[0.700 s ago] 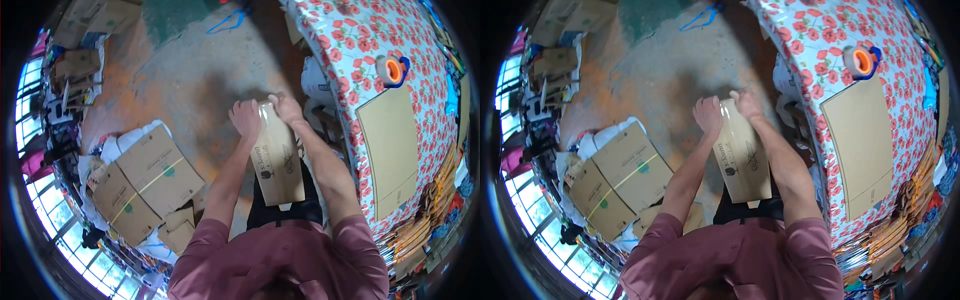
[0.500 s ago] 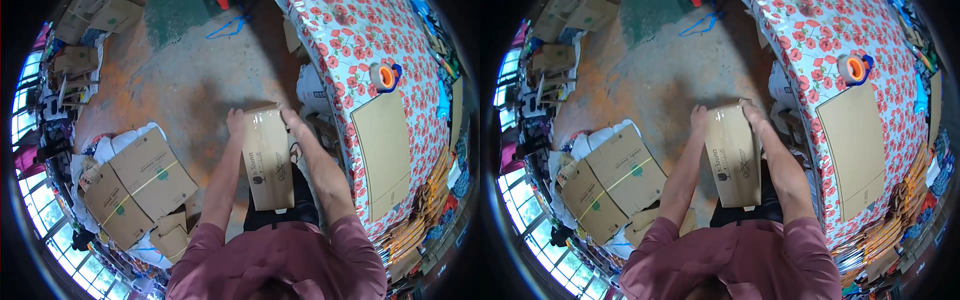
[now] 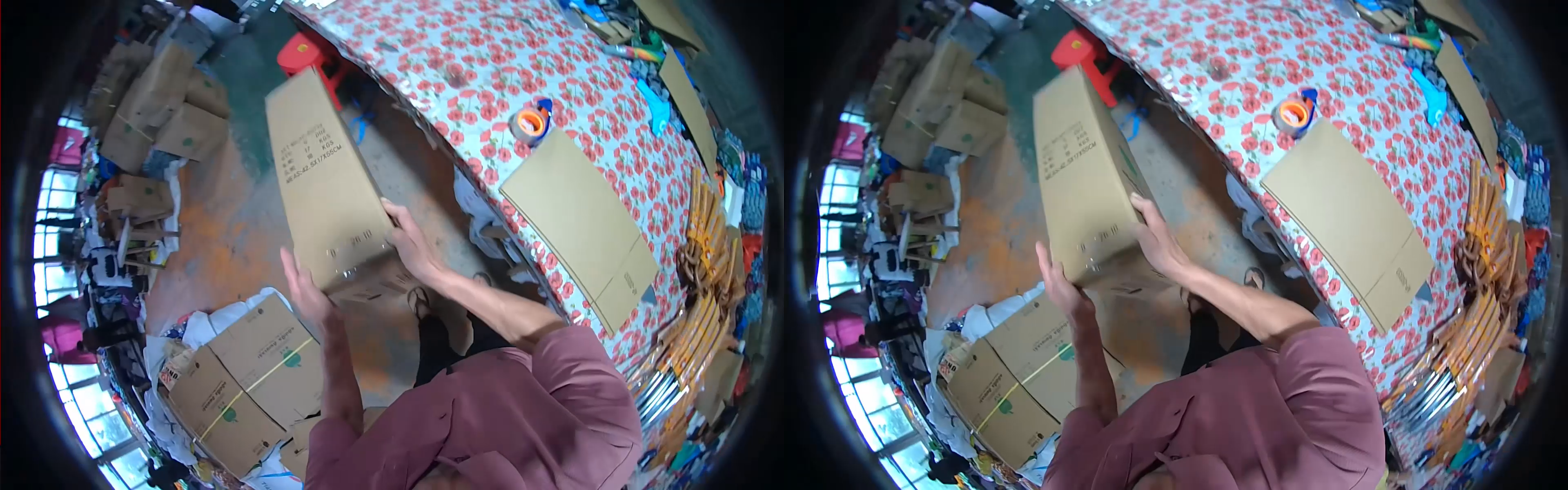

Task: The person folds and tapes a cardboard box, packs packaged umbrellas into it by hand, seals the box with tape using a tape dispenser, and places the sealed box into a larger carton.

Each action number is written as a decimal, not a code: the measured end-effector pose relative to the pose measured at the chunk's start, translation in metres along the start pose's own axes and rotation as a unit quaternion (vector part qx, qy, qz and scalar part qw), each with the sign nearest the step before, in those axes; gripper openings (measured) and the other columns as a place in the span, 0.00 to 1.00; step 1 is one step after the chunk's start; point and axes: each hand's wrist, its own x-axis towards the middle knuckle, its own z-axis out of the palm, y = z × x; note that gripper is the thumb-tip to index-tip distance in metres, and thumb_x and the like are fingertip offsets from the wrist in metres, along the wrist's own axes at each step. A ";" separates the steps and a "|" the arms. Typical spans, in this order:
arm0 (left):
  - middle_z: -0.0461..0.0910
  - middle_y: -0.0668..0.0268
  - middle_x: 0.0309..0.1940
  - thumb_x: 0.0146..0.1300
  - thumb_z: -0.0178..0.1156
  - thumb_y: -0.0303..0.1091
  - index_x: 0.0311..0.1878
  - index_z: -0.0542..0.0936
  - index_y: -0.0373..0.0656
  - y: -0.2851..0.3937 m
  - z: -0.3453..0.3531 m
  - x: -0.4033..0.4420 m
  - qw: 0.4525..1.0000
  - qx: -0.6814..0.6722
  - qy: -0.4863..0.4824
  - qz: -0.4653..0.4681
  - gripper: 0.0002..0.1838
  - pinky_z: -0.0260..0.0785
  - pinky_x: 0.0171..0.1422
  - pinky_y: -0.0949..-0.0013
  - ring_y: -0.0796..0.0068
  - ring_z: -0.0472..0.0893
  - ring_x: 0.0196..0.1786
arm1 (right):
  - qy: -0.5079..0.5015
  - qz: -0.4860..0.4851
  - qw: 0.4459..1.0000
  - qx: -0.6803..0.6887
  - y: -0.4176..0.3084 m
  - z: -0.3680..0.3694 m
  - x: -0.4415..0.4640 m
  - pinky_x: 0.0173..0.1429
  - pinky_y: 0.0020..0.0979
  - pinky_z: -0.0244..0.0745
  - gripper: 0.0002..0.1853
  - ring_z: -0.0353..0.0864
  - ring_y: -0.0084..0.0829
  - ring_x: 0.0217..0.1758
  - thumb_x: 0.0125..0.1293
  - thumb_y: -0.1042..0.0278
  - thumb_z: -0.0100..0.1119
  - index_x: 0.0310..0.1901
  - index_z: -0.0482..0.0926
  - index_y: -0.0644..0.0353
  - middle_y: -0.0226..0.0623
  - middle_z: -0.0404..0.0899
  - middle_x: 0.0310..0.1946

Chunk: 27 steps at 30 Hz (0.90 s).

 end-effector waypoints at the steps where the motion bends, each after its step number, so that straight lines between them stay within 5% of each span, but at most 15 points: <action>1: 0.60 0.49 0.77 0.76 0.46 0.35 0.73 0.67 0.30 0.017 -0.008 -0.018 0.975 0.189 -0.016 0.115 0.27 0.59 0.77 0.59 0.58 0.66 0.75 | 0.000 -0.050 0.998 0.034 -0.022 -0.002 -0.016 0.81 0.37 0.52 0.27 0.66 0.42 0.76 0.72 0.64 0.45 0.70 0.63 0.67 0.54 0.68 0.70; 2: 0.59 0.48 0.78 0.77 0.44 0.34 0.73 0.67 0.30 0.030 -0.019 -0.040 0.902 0.371 -0.026 0.221 0.27 0.59 0.77 0.58 0.57 0.65 0.76 | 0.001 -0.099 0.993 0.067 -0.038 -0.007 -0.033 0.81 0.37 0.52 0.26 0.66 0.41 0.75 0.72 0.66 0.45 0.69 0.64 0.67 0.52 0.69 0.70; 4: 0.59 0.47 0.77 0.79 0.44 0.37 0.73 0.69 0.31 0.050 -0.020 -0.096 0.928 0.314 0.029 0.198 0.26 0.59 0.78 0.58 0.54 0.64 0.76 | -0.024 -0.184 0.975 0.125 -0.050 -0.021 -0.064 0.78 0.36 0.57 0.22 0.66 0.36 0.75 0.75 0.64 0.49 0.67 0.66 0.63 0.47 0.71 0.66; 6: 0.60 0.47 0.76 0.80 0.48 0.47 0.76 0.65 0.34 0.035 -0.034 -0.135 0.989 0.090 0.039 0.115 0.31 0.58 0.78 0.57 0.54 0.63 0.77 | -0.051 -0.078 0.994 0.048 -0.047 -0.061 -0.077 0.75 0.33 0.59 0.22 0.65 0.33 0.74 0.77 0.57 0.49 0.65 0.67 0.61 0.44 0.72 0.64; 8: 0.60 0.44 0.76 0.80 0.44 0.52 0.78 0.57 0.33 0.031 -0.050 -0.144 0.999 0.019 -0.014 0.031 0.36 0.57 0.79 0.53 0.52 0.64 0.76 | -0.050 0.015 0.998 0.043 -0.056 -0.076 -0.074 0.74 0.35 0.60 0.26 0.64 0.32 0.74 0.79 0.48 0.46 0.65 0.67 0.61 0.42 0.71 0.64; 10: 0.64 0.45 0.74 0.79 0.42 0.59 0.79 0.54 0.34 0.021 -0.042 -0.117 0.996 -0.068 -0.009 -0.061 0.40 0.62 0.77 0.51 0.51 0.68 0.73 | -0.028 0.081 0.991 0.105 -0.081 -0.090 -0.041 0.77 0.41 0.59 0.35 0.64 0.33 0.74 0.79 0.36 0.40 0.68 0.67 0.62 0.41 0.70 0.66; 13: 0.65 0.51 0.74 0.77 0.42 0.66 0.79 0.56 0.39 0.010 -0.012 -0.046 0.926 -0.230 -0.122 -0.274 0.43 0.66 0.73 0.49 0.51 0.69 0.71 | -0.044 0.211 0.929 0.302 -0.075 -0.086 0.021 0.75 0.38 0.60 0.37 0.65 0.30 0.72 0.78 0.33 0.40 0.70 0.69 0.61 0.37 0.72 0.66; 16: 0.65 0.51 0.74 0.76 0.43 0.66 0.79 0.57 0.41 -0.066 -0.001 -0.007 0.898 -0.253 -0.136 -0.334 0.43 0.67 0.71 0.47 0.52 0.70 0.71 | -0.060 0.126 0.989 0.049 -0.038 -0.075 0.030 0.76 0.35 0.59 0.37 0.64 0.29 0.73 0.78 0.34 0.41 0.73 0.67 0.59 0.37 0.71 0.69; 20: 0.66 0.52 0.73 0.75 0.44 0.67 0.79 0.58 0.43 -0.110 0.004 0.002 0.892 -0.256 -0.132 -0.348 0.43 0.68 0.69 0.44 0.52 0.70 0.71 | -0.038 0.052 0.998 0.017 -0.015 -0.089 0.014 0.76 0.34 0.60 0.33 0.65 0.28 0.74 0.78 0.40 0.46 0.72 0.69 0.58 0.35 0.71 0.70; 23: 0.66 0.53 0.73 0.74 0.45 0.68 0.79 0.58 0.44 -0.122 0.001 0.019 0.891 -0.235 -0.139 -0.362 0.43 0.69 0.68 0.43 0.52 0.70 0.71 | -0.046 0.066 0.995 0.054 -0.014 -0.093 0.019 0.77 0.36 0.60 0.32 0.67 0.29 0.73 0.78 0.41 0.48 0.71 0.71 0.58 0.36 0.73 0.68; 25: 0.67 0.53 0.73 0.73 0.46 0.68 0.79 0.59 0.45 -0.118 -0.002 0.029 0.890 -0.222 -0.163 -0.364 0.43 0.69 0.67 0.41 0.53 0.70 0.71 | -0.069 0.044 0.997 -0.013 0.063 -0.090 0.062 0.77 0.37 0.60 0.31 0.68 0.31 0.73 0.78 0.41 0.48 0.70 0.73 0.57 0.38 0.74 0.68; 27: 0.67 0.53 0.73 0.73 0.46 0.69 0.79 0.59 0.46 -0.119 -0.005 0.040 0.886 -0.212 -0.194 -0.364 0.43 0.70 0.66 0.40 0.53 0.71 0.71 | -0.072 0.099 0.992 -0.044 0.036 -0.097 0.045 0.77 0.37 0.61 0.32 0.69 0.33 0.72 0.75 0.40 0.52 0.68 0.75 0.57 0.38 0.75 0.67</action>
